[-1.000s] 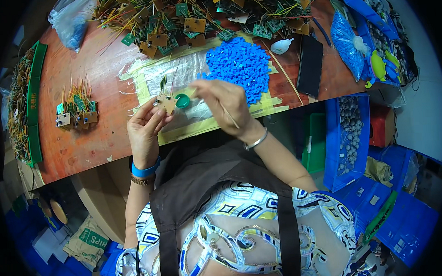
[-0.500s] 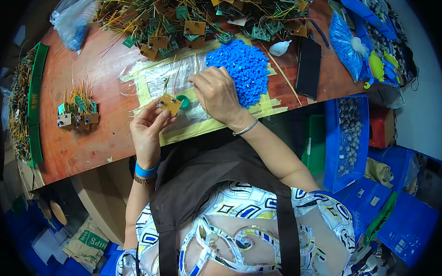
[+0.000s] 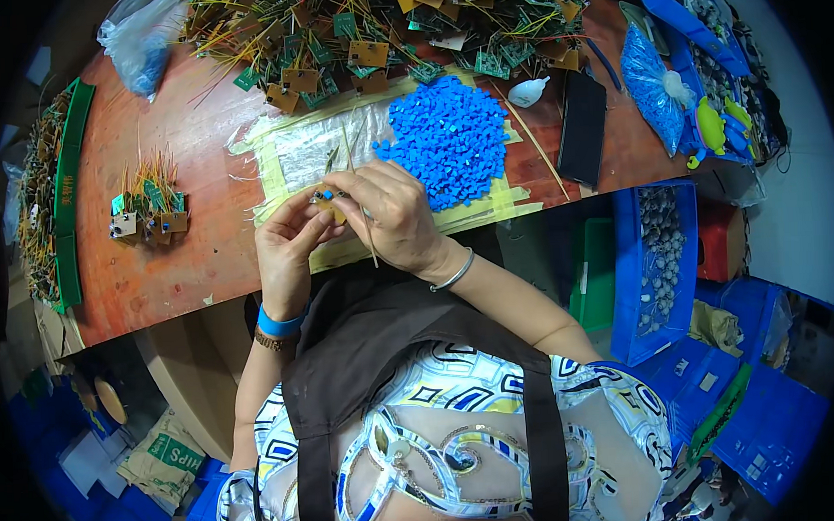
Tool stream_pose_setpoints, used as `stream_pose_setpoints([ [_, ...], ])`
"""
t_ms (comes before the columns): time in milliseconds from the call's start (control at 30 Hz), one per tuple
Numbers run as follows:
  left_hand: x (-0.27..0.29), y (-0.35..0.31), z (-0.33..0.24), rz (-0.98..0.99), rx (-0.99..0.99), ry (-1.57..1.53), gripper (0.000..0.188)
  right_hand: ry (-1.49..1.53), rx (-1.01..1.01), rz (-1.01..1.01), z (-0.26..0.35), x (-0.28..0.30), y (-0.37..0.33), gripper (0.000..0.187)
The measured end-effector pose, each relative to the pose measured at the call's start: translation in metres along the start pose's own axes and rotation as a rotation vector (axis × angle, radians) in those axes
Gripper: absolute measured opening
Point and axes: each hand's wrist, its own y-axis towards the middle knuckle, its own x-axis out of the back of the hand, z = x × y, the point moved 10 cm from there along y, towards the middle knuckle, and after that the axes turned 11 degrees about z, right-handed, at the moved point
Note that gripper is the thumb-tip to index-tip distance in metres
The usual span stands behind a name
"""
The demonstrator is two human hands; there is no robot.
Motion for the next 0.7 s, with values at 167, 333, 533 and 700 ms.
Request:
stream_pose_setpoints([
  [167, -0.0033, 0.0001, -0.0007, 0.022, -0.003, 0.039, 0.033, 0.001, 0.019, 0.002, 0.0021, 0.0002, 0.0018, 0.027],
  [333, -0.0079, 0.0011, -0.0040, 0.041, 0.004, 0.049, 0.033, 0.013, 0.008, 0.000, -0.0021, -0.0007, 0.0013, 0.026],
  [533, -0.0079, 0.0019, -0.0035, 0.045, 0.004, 0.040, 0.033, 0.042, -0.009, -0.009, -0.0040, -0.0015, 0.0019, 0.027],
  [700, -0.0046, -0.0005, -0.0045, 0.025, -0.022, 0.052, 0.028, 0.062, -0.004, -0.012, -0.0021, -0.0019, 0.0014, 0.024],
])
